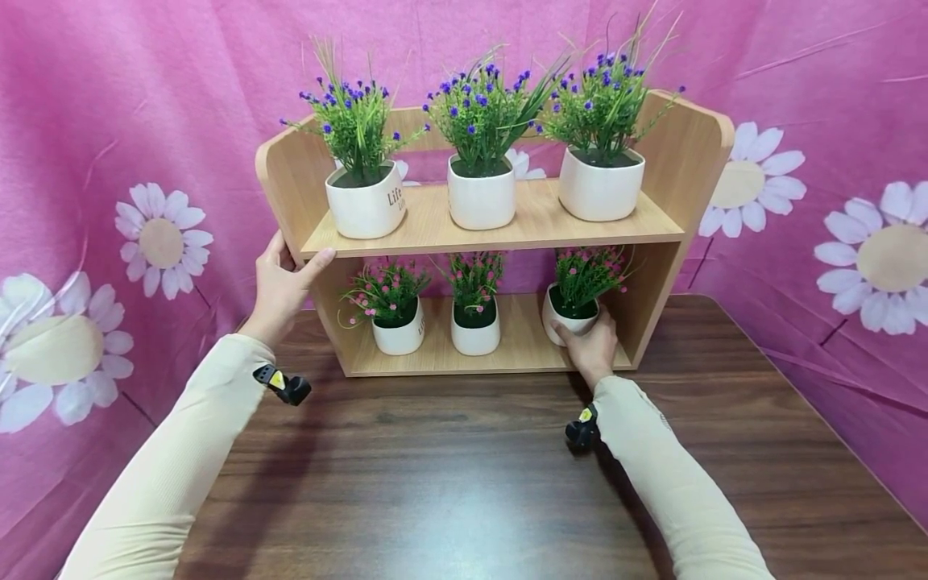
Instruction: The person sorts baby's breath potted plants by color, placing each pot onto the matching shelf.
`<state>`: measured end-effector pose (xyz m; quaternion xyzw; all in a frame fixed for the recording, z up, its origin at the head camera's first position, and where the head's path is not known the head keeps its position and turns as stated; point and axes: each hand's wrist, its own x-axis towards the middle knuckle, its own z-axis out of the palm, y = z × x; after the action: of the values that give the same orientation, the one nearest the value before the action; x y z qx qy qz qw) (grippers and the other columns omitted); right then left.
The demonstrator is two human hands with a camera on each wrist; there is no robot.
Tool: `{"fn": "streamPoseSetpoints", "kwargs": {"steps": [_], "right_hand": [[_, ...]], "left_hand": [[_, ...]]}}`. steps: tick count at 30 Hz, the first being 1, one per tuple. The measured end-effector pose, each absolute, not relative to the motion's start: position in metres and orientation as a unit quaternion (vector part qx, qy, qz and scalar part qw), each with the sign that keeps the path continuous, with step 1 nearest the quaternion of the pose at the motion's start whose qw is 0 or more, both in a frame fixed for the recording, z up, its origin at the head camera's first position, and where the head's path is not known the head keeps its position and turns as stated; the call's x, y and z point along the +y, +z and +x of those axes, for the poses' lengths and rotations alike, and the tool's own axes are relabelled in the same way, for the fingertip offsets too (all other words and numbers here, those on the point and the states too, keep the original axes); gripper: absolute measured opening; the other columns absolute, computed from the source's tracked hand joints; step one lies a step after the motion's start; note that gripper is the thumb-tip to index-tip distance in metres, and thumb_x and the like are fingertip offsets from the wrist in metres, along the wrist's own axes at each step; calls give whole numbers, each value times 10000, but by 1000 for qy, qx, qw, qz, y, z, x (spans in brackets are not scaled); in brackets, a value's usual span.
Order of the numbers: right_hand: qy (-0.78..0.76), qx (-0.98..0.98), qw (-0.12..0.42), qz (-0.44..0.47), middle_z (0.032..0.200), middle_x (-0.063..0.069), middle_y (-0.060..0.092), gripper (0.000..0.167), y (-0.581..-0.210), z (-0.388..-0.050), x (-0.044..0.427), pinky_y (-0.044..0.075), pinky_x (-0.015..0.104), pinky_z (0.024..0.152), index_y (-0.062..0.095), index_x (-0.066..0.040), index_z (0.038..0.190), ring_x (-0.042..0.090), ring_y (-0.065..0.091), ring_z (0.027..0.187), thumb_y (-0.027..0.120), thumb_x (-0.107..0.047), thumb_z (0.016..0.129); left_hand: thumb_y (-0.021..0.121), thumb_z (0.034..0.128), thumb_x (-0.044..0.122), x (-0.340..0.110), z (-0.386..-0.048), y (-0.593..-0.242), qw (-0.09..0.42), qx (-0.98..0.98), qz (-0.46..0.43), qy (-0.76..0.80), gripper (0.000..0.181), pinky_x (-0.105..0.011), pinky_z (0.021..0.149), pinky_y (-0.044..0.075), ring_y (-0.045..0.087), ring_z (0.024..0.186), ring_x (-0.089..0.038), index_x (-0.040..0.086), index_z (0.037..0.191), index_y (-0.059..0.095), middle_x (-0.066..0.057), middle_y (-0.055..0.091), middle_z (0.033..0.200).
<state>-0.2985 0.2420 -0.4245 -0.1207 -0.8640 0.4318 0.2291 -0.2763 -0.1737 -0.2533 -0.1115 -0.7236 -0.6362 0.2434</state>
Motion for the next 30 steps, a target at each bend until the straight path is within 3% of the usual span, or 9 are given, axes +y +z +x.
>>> {"fn": "streamPoseSetpoints", "kwargs": {"steps": [7,11,16,20,24,30], "right_hand": [[437,-860,239,-115,1323,346,445,913,-425,-296,242,308,525,1080,325,84,1412,475,408,1236,753,-416,780],[439,-862,223,-119,1366,322,440,882,-426,-295,245,307,513,1095,308,61,1437,459,400,1271,762,-344,798],[433,-870,200,-127,1391,300,443,876,-423,-292,244,326,512,1085,279,27,1471,454,412,1275,734,-366,835],[417,-880,197,-114,1384,305,447,809,-422,-288,246,340,537,1066,302,25,1469,471,418,1261,683,-377,878],[407,-889,188,-88,1377,305,448,711,-421,-277,252,350,549,1051,359,41,1440,473,418,1260,630,-360,919],[385,-907,169,-15,1291,335,507,570,-404,-252,273,409,565,964,458,107,1344,475,494,1176,551,-315,973]], "left_hand": [[729,823,62,-173,-277,-255,243,-723,-114,-636,659,-328,1019,449,525,1196,-226,-1,1407,430,-226,530,1341],[746,815,90,-174,-282,-259,245,-722,-110,-638,667,-320,1009,456,533,1182,-216,32,1408,446,-215,538,1337],[764,819,148,-181,-296,-271,247,-714,-104,-647,651,-305,1016,448,535,1186,-176,104,1403,479,-156,562,1329],[750,836,191,-187,-295,-279,234,-731,-75,-637,616,-307,975,487,567,1173,-199,115,1394,500,-160,585,1307],[732,853,183,-193,-289,-292,216,-761,-46,-611,579,-300,940,510,581,1171,-253,46,1371,512,-187,592,1287],[731,858,226,-204,-277,-309,202,-843,-65,-494,587,-376,988,478,555,1201,-306,23,1364,514,-198,579,1292]]}}
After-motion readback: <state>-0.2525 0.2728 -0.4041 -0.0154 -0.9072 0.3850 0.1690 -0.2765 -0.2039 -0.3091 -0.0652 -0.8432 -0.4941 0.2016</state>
